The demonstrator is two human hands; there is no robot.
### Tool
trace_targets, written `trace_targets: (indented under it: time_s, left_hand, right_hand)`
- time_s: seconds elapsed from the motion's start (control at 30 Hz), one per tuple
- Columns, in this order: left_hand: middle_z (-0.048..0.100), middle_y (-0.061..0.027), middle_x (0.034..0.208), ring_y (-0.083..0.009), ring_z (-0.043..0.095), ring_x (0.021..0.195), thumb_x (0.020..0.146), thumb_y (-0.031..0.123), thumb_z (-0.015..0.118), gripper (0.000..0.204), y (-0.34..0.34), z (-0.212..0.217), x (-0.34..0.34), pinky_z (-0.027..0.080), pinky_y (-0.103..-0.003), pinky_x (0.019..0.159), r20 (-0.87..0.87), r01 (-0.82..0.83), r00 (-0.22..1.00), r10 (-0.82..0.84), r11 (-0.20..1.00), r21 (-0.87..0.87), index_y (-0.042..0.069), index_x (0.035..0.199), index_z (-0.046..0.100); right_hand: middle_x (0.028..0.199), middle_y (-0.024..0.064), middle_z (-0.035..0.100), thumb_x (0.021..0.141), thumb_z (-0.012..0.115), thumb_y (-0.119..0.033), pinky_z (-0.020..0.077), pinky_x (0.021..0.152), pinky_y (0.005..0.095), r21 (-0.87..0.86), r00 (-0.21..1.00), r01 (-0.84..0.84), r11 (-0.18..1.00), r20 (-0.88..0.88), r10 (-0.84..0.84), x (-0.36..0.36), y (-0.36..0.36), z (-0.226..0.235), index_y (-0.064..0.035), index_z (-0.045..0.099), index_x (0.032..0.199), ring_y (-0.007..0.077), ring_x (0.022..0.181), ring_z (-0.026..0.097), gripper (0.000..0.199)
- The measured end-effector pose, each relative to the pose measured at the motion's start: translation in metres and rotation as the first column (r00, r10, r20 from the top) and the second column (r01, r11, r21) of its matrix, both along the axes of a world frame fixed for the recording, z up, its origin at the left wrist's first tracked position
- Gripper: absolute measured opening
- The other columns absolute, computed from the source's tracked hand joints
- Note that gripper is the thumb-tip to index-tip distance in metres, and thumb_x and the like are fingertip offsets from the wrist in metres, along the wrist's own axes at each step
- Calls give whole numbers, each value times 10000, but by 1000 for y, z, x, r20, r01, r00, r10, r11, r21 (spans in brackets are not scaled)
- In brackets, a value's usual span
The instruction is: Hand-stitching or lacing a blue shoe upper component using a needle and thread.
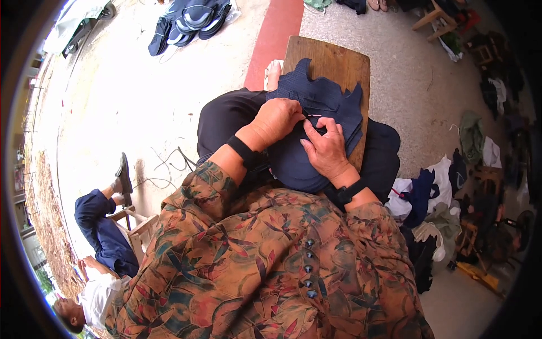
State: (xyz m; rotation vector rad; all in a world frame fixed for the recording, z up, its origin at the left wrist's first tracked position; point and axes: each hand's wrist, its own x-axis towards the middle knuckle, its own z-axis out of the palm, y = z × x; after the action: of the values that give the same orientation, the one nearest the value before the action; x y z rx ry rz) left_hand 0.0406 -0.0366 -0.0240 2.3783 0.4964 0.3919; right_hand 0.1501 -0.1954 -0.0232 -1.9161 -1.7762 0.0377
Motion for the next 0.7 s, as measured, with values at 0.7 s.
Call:
trace_targets:
  time_s: [0.7]
  left_hand:
    - [608,-163,691,-355,609,678,812,246,687,251,-6,13,-3,472,-411,594,-63,-43,997,40,998,-52,31,760,568]
  right_hand:
    - [757,153,546,736,596,-10,522,656,401,-288,914,-277,917,217,344,49,54,20,-25,532,756,327,748,592,69]
